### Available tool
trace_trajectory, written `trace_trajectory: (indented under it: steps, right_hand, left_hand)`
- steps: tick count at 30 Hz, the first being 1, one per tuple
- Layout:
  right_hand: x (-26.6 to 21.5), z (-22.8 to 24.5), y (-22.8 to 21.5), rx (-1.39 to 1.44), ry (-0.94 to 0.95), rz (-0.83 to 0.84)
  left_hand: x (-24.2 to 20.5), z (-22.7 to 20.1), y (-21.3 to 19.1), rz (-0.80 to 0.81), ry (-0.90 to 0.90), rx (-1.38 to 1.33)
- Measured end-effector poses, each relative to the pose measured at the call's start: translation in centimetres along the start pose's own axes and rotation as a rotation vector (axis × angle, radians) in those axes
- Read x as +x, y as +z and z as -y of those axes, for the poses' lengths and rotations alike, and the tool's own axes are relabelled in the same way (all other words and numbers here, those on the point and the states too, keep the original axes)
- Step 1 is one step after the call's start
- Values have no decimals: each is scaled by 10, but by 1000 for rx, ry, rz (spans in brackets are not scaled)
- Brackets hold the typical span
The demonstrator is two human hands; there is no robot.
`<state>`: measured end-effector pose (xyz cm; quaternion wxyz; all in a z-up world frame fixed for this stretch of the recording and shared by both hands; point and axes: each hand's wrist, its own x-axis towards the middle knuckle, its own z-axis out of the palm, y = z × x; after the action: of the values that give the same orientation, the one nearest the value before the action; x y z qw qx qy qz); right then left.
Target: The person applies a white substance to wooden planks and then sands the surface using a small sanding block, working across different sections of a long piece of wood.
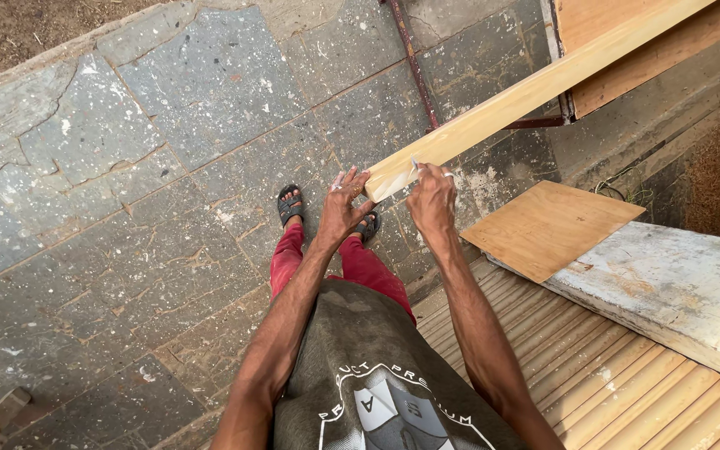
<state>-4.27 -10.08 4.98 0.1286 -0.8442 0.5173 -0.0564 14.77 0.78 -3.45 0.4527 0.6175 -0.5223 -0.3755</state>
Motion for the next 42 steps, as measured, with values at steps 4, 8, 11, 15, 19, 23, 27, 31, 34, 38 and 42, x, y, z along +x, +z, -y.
trace_trajectory:
  steps: [4, 8, 11, 15, 19, 23, 27, 31, 34, 38, 42]
  right_hand:
    - [-24, 34, 9, -54, -117, -113]
    - [-49, 71, 13, 9, -126, -33]
    - [-75, 86, 6, 209, -71, 65]
    - [-82, 77, -27, 559, 351, 132]
    - [-90, 50, -54, 594, 628, 236]
    - [-108, 21, -38, 976, 649, -2]
    - [-133, 5, -28, 1319, 705, -111]
    - [-151, -2, -28, 1462, 780, -206]
    - [-163, -14, -30, 1403, 982, -273]
    - [-177, -28, -29, 1547, 885, -324]
    - [-185, -44, -20, 1517, 1003, -314]
  left_hand:
    - [4, 3, 2, 4, -4, 5]
    - [7, 1, -10, 94, 22, 106]
    - [9, 17, -40, 194, -32, 327]
    - [-4, 48, -70, 145, -220, 362]
    - [-19, 46, -70, 40, -194, 174]
    - [-10, 5, -57, -29, -261, -178]
    - [14, -20, -43, 88, -159, -265]
    - [34, -24, -32, 135, -296, -301]
    - [48, -22, -31, 142, -301, -245]
    - [57, -27, -31, 147, -297, -148]
    - [49, -32, -49, 222, -373, -10]
